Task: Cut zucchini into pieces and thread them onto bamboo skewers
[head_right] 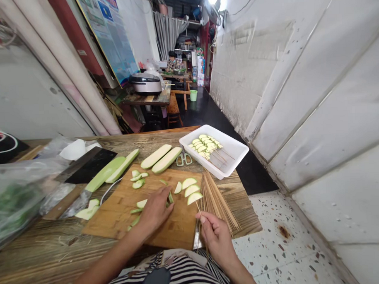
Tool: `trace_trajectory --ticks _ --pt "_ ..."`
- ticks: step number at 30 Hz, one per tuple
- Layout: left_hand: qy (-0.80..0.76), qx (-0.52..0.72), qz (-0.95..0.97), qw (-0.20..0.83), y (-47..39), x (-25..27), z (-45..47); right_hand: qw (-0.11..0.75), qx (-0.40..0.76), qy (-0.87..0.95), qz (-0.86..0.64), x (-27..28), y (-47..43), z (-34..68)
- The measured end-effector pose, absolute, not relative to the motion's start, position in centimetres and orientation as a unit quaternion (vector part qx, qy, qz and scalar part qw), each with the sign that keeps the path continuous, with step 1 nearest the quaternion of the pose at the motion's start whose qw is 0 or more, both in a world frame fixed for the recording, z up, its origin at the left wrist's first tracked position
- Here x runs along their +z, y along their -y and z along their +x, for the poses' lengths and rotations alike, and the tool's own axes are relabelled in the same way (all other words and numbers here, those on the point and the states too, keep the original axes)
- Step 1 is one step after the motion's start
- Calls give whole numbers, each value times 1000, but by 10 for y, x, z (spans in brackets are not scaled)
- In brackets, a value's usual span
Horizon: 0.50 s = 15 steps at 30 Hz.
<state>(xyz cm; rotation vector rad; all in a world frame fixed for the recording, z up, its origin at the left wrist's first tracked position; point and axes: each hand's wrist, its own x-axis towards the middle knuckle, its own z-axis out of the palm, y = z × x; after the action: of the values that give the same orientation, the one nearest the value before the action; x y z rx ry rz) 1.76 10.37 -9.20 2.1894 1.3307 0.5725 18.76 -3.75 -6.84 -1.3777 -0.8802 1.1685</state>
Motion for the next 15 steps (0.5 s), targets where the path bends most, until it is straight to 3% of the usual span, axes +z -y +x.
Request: trace_trajectory --ticks 3,8,11,15 --pt "-491 318 720 374 -108 -81 12 535 503 379 -563 -62 40 186" --pt "-347 378 423 747 -121 -50 -16 479 552 429 -531 -50 44 182" --pt "-272 416 306 812 -124 -41 -24 465 565 446 -515 -46 44 177" --pt "-301 404 175 846 -121 -41 -14 473 561 441 -517 -44 42 171"
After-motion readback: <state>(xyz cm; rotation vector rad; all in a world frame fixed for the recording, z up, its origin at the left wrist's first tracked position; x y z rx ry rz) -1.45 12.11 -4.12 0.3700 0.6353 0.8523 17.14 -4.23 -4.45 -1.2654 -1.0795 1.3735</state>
